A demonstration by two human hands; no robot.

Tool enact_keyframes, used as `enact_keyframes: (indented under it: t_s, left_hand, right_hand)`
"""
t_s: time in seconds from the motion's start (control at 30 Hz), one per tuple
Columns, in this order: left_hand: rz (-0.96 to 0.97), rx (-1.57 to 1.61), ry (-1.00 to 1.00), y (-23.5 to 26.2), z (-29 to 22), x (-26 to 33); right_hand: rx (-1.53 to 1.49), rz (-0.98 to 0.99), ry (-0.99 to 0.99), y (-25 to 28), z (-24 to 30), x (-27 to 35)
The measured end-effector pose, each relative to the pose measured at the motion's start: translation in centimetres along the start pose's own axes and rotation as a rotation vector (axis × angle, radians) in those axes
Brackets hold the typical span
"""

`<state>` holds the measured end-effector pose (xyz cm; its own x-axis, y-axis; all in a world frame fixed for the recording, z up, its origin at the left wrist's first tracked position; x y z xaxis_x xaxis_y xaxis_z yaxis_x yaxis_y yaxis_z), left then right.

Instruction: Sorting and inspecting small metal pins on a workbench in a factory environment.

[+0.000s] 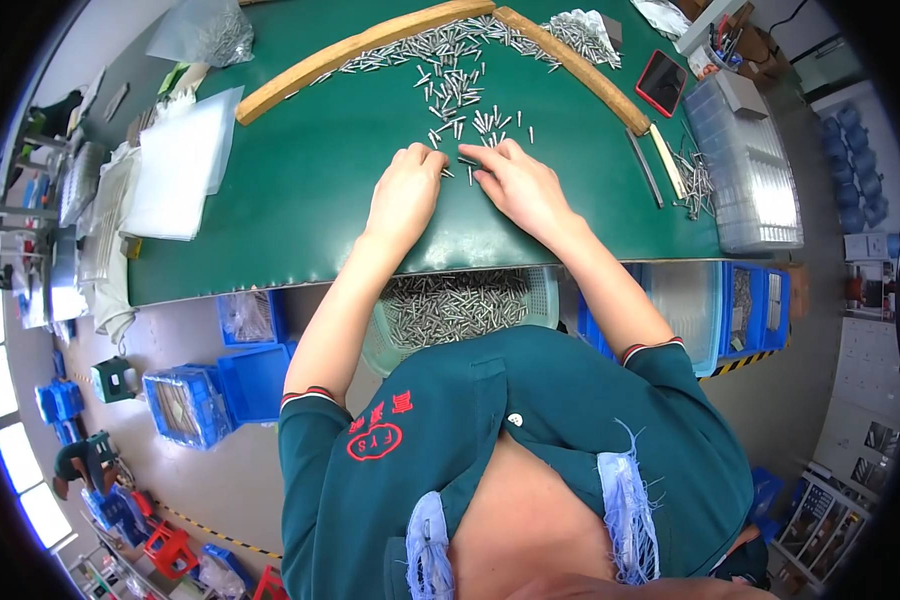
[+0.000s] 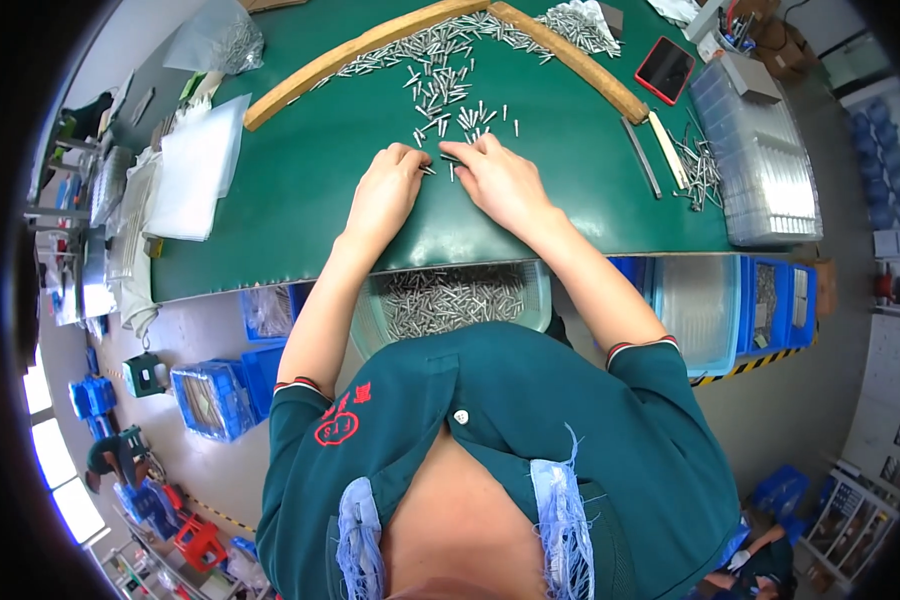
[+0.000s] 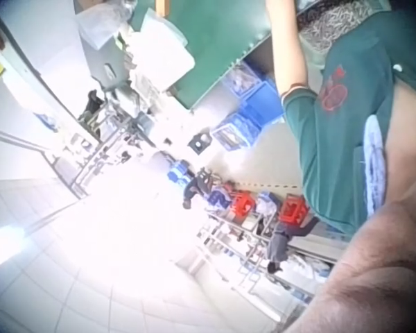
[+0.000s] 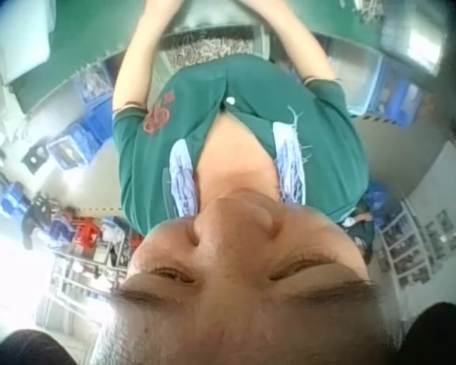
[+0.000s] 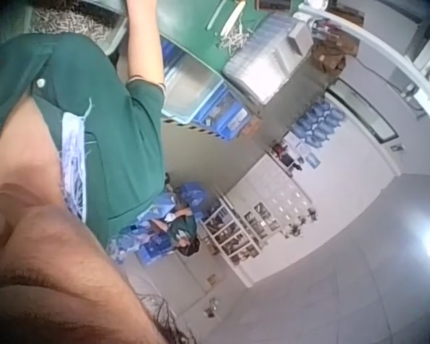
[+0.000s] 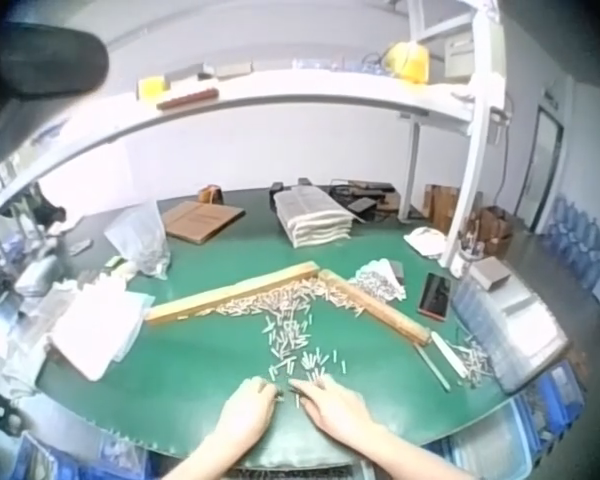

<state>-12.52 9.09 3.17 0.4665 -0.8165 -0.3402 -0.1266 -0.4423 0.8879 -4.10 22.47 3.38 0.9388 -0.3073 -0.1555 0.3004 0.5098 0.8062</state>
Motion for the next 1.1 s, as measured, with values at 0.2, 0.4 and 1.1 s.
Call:
enact_keyframes:
  t_s: [0.2,0.4,1.1]
  left_hand:
    - [0.039,0.115,0.046,0.4,-1.3,1.5]
    - [-0.077,0.249,0.042,-0.1,-0.8,0.3]
    - [0.09,0.158,-0.141,1.0,-2.2,2.3]
  right_hand:
    - [-0.056,0.021,0.058,-0.3,-0.7,0.3]
    - [-0.135,0.08,0.007,0.1,-0.4,1.2]
    - [-0.085,0.156,0.2,0.8,1.4,5.2]
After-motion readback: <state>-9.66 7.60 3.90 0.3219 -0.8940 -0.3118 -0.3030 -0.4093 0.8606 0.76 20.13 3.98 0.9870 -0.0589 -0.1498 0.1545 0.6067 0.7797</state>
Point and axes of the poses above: each hand's wrist, its own x-axis away from the middle knuckle, its own y-axis out of the back of the hand, z = x × y, the point moved 4 cm from there along -x, towards the middle knuckle, and after that the axes turned 6 degrees about -y, right-handed, at the moved point
